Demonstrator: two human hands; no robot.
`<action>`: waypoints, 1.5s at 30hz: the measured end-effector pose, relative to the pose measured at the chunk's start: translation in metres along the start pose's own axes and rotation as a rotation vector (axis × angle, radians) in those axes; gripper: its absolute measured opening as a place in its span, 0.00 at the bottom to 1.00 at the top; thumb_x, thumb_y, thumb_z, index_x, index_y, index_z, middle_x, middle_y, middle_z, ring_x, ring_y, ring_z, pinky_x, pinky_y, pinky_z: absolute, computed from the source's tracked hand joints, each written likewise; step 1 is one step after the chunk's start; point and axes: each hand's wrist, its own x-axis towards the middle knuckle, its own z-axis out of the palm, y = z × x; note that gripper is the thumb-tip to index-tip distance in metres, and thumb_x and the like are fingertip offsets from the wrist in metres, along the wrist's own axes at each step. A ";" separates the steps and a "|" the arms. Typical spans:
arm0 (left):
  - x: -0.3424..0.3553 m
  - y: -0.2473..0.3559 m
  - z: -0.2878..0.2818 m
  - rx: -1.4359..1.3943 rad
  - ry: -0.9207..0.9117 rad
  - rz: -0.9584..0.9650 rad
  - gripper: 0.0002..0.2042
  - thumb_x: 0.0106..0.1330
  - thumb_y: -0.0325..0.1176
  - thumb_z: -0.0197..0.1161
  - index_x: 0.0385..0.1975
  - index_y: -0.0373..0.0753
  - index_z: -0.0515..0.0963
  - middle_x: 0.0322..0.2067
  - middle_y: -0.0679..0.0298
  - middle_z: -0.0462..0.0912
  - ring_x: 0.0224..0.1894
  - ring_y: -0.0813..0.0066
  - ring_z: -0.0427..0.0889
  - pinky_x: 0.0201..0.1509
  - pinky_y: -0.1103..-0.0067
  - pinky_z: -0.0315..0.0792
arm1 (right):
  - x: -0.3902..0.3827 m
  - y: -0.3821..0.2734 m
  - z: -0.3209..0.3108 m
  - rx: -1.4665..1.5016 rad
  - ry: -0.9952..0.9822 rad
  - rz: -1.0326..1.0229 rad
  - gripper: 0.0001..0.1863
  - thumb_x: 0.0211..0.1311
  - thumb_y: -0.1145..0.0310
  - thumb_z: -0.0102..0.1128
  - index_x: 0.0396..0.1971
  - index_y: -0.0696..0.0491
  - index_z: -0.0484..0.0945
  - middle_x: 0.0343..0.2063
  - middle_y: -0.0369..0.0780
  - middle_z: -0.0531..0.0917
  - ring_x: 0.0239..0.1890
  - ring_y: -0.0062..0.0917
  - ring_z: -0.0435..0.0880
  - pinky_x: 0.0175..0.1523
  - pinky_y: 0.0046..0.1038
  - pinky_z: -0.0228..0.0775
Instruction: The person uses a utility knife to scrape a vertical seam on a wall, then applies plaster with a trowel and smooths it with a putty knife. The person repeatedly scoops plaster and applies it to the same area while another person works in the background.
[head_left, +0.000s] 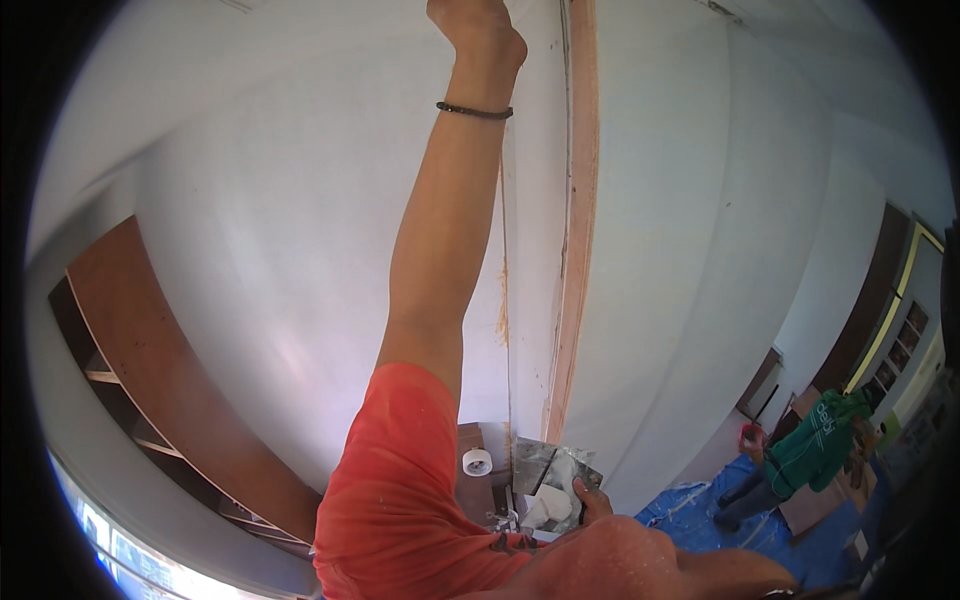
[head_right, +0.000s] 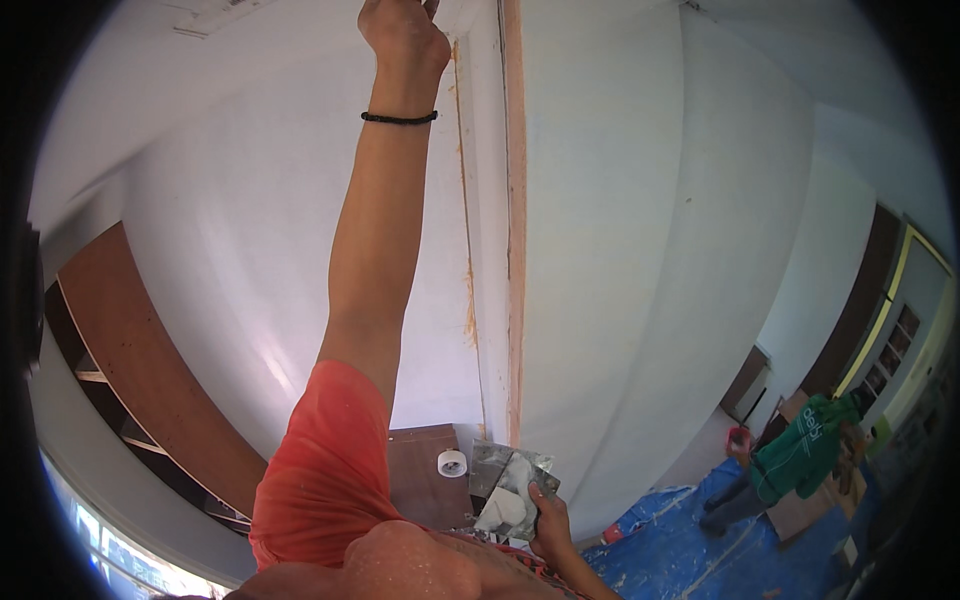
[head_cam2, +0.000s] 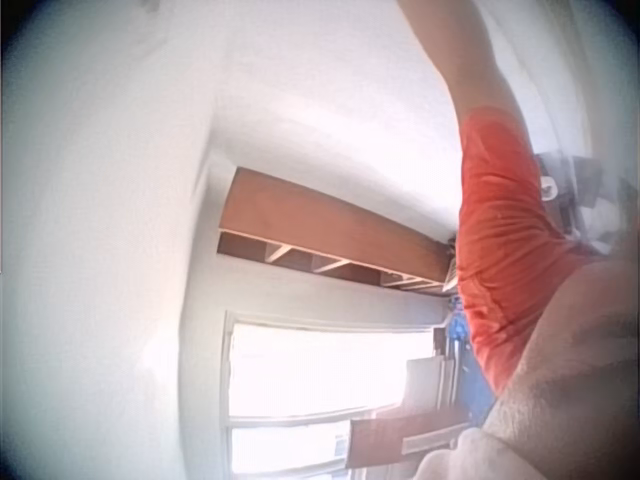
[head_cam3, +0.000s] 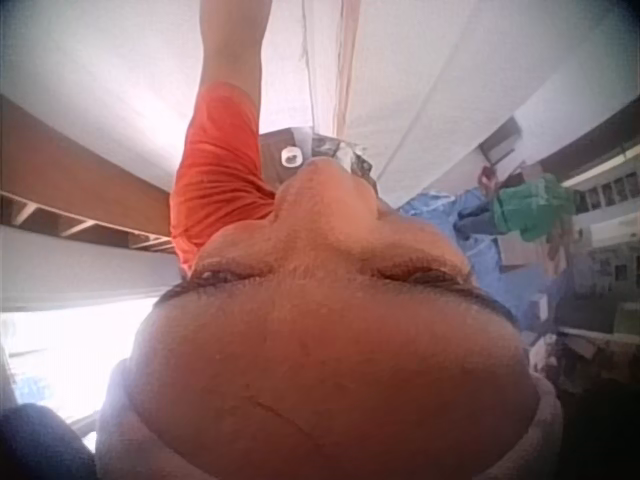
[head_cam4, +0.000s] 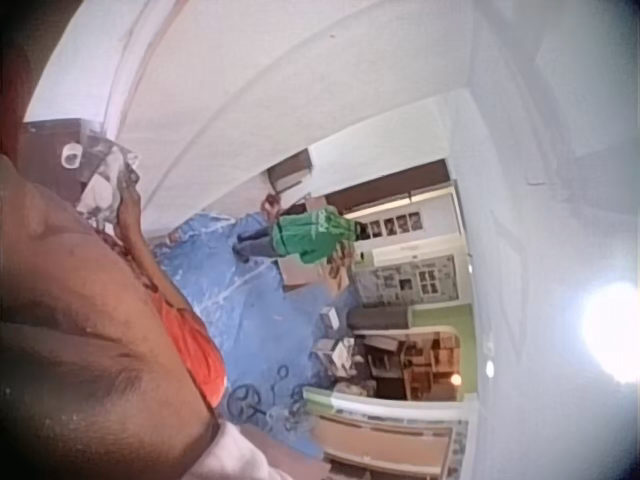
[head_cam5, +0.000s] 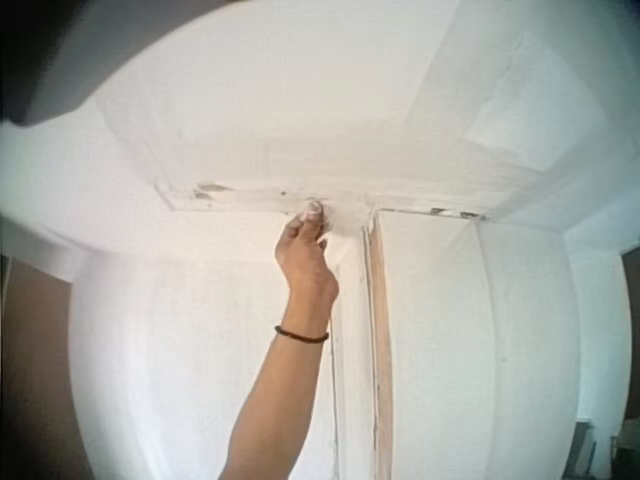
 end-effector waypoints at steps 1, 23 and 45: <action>-0.001 -0.002 0.003 0.018 0.023 0.009 0.15 0.67 0.43 0.73 0.39 0.39 0.78 0.32 0.68 0.83 0.34 0.79 0.78 0.40 0.80 0.68 | 0.001 0.000 -0.002 0.018 -0.016 0.011 0.19 0.74 0.64 0.59 0.57 0.60 0.75 0.48 0.44 0.84 0.47 0.33 0.87 0.53 0.37 0.82; -0.003 -0.021 0.013 0.699 -0.068 0.934 0.11 0.60 0.20 0.71 0.39 0.34 0.76 0.32 0.57 0.84 0.32 0.66 0.83 0.37 0.73 0.77 | -0.003 -0.003 0.005 -0.042 0.005 -0.029 0.19 0.74 0.65 0.59 0.57 0.61 0.75 0.47 0.44 0.84 0.47 0.32 0.86 0.53 0.36 0.81; 0.038 0.006 -0.024 1.243 -0.190 1.439 0.11 0.57 0.32 0.75 0.31 0.40 0.77 0.27 0.61 0.80 0.33 0.60 0.80 0.38 0.65 0.72 | 0.000 0.000 0.000 0.021 0.003 -0.045 0.18 0.74 0.66 0.58 0.57 0.61 0.75 0.47 0.44 0.84 0.47 0.31 0.87 0.53 0.36 0.81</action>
